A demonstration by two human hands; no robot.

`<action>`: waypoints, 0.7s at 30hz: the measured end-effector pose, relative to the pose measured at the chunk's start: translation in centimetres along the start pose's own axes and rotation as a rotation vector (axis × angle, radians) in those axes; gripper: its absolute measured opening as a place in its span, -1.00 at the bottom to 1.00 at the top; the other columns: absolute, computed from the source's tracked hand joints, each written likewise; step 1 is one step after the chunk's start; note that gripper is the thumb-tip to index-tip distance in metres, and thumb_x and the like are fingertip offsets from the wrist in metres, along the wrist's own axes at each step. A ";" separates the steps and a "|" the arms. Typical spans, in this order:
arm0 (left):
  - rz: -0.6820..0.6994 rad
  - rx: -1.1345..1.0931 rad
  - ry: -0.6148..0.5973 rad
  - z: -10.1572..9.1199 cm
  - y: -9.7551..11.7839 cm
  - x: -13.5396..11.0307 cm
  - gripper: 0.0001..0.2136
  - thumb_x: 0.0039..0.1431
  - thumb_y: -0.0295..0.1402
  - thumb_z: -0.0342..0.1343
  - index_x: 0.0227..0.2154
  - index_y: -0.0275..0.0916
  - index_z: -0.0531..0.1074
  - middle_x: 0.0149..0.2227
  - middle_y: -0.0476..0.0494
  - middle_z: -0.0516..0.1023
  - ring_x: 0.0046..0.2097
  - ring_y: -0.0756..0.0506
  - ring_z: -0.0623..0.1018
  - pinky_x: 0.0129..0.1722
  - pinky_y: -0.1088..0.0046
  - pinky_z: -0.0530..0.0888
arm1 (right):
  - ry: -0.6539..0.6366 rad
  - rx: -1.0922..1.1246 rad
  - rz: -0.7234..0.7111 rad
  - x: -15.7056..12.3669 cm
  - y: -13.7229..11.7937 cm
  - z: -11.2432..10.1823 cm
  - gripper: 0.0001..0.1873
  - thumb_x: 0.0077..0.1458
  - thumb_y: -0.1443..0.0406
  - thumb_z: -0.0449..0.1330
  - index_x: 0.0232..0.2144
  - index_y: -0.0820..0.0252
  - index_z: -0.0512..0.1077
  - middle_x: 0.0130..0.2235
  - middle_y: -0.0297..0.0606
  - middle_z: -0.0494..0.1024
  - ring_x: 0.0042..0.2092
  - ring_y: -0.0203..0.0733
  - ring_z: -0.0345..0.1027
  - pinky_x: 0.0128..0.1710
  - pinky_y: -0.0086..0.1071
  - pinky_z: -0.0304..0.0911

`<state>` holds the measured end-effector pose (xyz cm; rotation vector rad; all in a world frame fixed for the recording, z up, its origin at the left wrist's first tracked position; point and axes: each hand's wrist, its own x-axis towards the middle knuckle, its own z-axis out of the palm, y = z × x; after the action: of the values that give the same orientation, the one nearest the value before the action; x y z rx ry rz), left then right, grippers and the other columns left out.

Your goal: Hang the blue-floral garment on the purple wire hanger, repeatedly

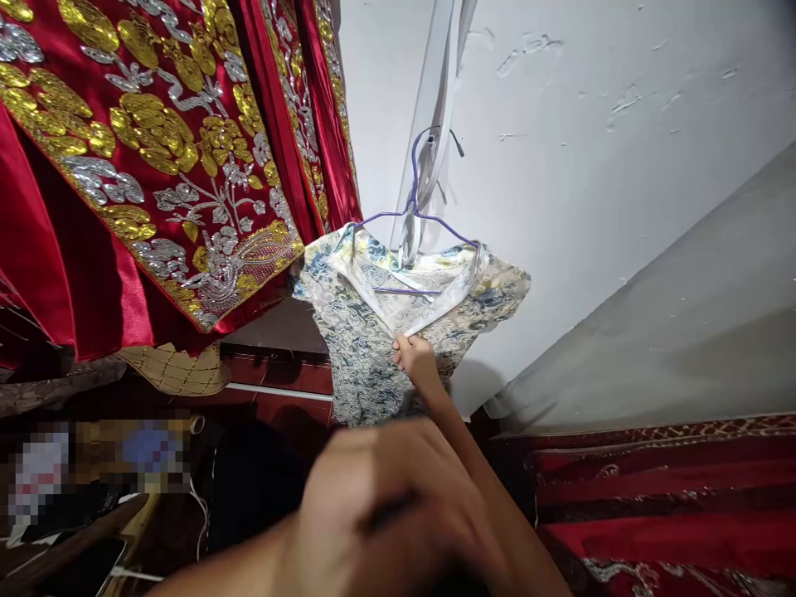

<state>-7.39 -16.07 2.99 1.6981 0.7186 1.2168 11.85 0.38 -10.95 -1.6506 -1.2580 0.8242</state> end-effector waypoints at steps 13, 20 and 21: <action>-0.011 0.357 0.080 1.2 -20.5 8.0 -0.84 0.17 -0.48 0.10 -0.18 -0.20 0.40 -0.18 -0.16 0.55 -0.11 -0.15 0.52 -0.08 0.33 0.41 | -0.190 0.218 -0.024 -4.2 -1.0 -1.3 -0.59 0.15 0.12 0.17 -0.67 0.12 0.38 -0.67 -0.30 0.37 -0.60 -0.25 0.17 -0.55 -0.33 0.12; 0.003 0.440 0.102 2.9 -18.6 5.9 -0.90 0.27 -0.40 0.00 -0.39 -0.18 0.27 -0.38 -0.07 0.43 -0.31 -0.09 0.44 -0.28 0.42 0.33 | -0.257 0.402 0.003 -5.3 -4.7 -4.1 -0.73 0.05 0.12 0.23 -0.54 0.16 0.49 -0.61 -0.34 0.44 -0.65 -0.38 0.10 -0.66 -0.46 -0.02; -0.007 0.455 0.092 3.1 -18.4 5.7 -0.88 0.28 -0.38 -0.01 -0.40 -0.17 0.26 -0.40 -0.06 0.41 -0.33 -0.09 0.44 -0.30 0.43 0.31 | -0.234 0.423 -0.006 -4.8 -6.1 -4.8 -0.74 0.04 0.12 0.24 -0.52 0.18 0.49 -0.62 -0.37 0.43 -0.65 -0.40 0.08 -0.67 -0.48 -0.04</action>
<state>-1.68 -4.45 -11.60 2.0096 1.1218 1.1931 12.46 -4.76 -3.47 -1.2362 -1.1447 1.2143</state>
